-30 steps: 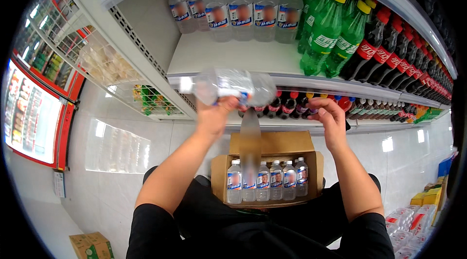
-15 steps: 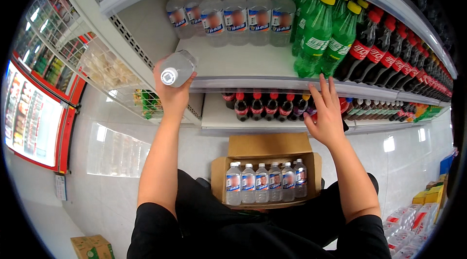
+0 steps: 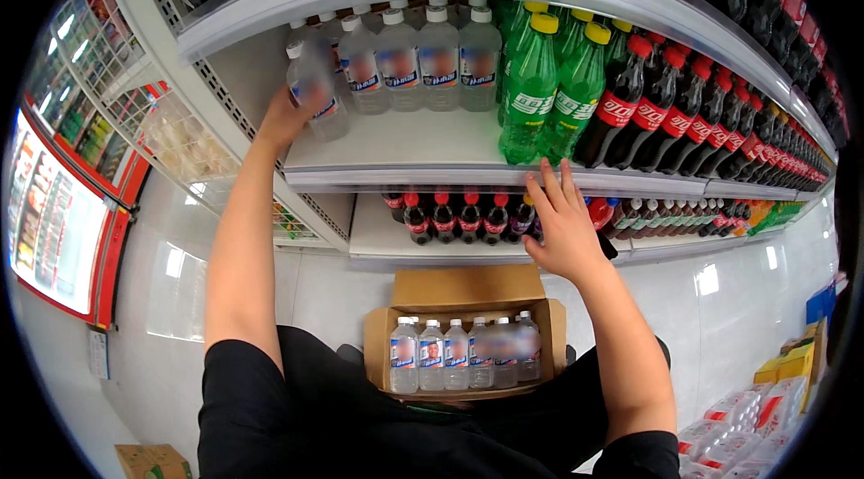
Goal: The person sits on the floor in front of a refrigerated display case and restocks the middle shelf with bottled water. They take bottles one by one from a cardboard box on their lap and place them in a row on the shelf.
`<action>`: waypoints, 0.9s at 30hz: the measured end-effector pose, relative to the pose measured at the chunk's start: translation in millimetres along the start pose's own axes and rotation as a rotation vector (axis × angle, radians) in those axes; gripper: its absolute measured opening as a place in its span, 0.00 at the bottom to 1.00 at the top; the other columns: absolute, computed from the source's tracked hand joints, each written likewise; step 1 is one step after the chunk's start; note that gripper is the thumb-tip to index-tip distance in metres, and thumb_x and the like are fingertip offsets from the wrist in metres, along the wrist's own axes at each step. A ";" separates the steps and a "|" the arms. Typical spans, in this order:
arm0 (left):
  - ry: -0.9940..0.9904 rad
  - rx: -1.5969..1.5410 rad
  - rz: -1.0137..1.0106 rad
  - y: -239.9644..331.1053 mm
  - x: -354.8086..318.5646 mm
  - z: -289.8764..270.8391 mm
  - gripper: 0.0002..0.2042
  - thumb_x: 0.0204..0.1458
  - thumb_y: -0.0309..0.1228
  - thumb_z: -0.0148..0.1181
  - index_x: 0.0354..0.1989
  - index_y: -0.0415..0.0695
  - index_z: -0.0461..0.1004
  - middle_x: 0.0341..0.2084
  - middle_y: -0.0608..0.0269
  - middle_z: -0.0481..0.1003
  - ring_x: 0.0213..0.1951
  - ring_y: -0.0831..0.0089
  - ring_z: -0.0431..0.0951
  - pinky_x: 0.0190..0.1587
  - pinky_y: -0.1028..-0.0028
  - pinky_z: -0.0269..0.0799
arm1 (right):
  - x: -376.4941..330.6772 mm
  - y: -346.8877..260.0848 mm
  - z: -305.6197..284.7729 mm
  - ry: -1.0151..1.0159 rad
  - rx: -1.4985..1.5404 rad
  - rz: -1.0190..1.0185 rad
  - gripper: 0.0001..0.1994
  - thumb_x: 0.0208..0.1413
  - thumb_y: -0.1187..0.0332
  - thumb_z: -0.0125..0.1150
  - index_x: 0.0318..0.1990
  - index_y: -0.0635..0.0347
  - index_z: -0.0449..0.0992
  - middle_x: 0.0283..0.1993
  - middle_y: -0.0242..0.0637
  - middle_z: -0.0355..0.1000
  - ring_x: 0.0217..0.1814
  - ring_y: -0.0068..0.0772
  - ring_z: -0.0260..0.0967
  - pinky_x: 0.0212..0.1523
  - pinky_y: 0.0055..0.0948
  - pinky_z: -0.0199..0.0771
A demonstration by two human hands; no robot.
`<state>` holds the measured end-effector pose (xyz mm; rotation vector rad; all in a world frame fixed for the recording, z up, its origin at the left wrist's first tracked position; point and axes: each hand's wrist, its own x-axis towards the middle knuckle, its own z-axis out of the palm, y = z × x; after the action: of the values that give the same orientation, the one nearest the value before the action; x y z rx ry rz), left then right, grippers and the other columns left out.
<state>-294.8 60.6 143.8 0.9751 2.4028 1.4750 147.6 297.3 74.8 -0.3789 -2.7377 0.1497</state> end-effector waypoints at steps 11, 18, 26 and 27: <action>0.213 -0.025 0.050 -39.4 44.0 73.0 0.24 0.56 0.33 0.67 0.61 0.42 0.71 0.39 0.54 0.80 0.35 0.69 0.81 0.35 0.67 0.77 | -3.3 8.5 -4.2 -0.010 -0.014 0.009 0.43 0.45 0.64 0.73 0.71 0.57 0.62 0.80 0.52 0.46 0.83 0.61 0.36 0.75 0.59 0.54; 0.436 0.375 0.383 -10.9 -15.0 106.7 0.22 0.55 0.22 0.58 0.60 0.40 0.68 0.56 0.44 0.71 0.45 0.63 0.78 0.42 0.68 0.79 | -4.1 6.1 2.5 0.007 -0.034 0.020 0.43 0.43 0.66 0.73 0.71 0.55 0.63 0.80 0.52 0.45 0.83 0.61 0.37 0.74 0.62 0.54; -0.588 0.270 0.163 -0.6 -277.3 164.3 0.17 0.59 0.34 0.61 0.54 0.39 0.75 0.45 0.48 0.76 0.51 0.51 0.78 0.53 0.58 0.75 | -21.1 -27.2 16.7 -0.096 -0.018 0.069 0.39 0.44 0.68 0.72 0.69 0.56 0.66 0.80 0.55 0.44 0.82 0.62 0.39 0.72 0.64 0.56; -0.671 0.334 0.164 -39.3 -305.0 179.7 0.17 0.59 0.35 0.61 0.54 0.40 0.75 0.46 0.48 0.76 0.52 0.50 0.77 0.53 0.57 0.75 | -29.0 -36.4 20.4 -0.131 -0.003 0.047 0.38 0.46 0.65 0.72 0.68 0.57 0.67 0.79 0.56 0.46 0.82 0.61 0.40 0.71 0.64 0.57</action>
<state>4.7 -1.7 -38.7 1.4766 2.1110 0.6168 157.1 253.1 51.5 -0.4498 -2.8587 0.1896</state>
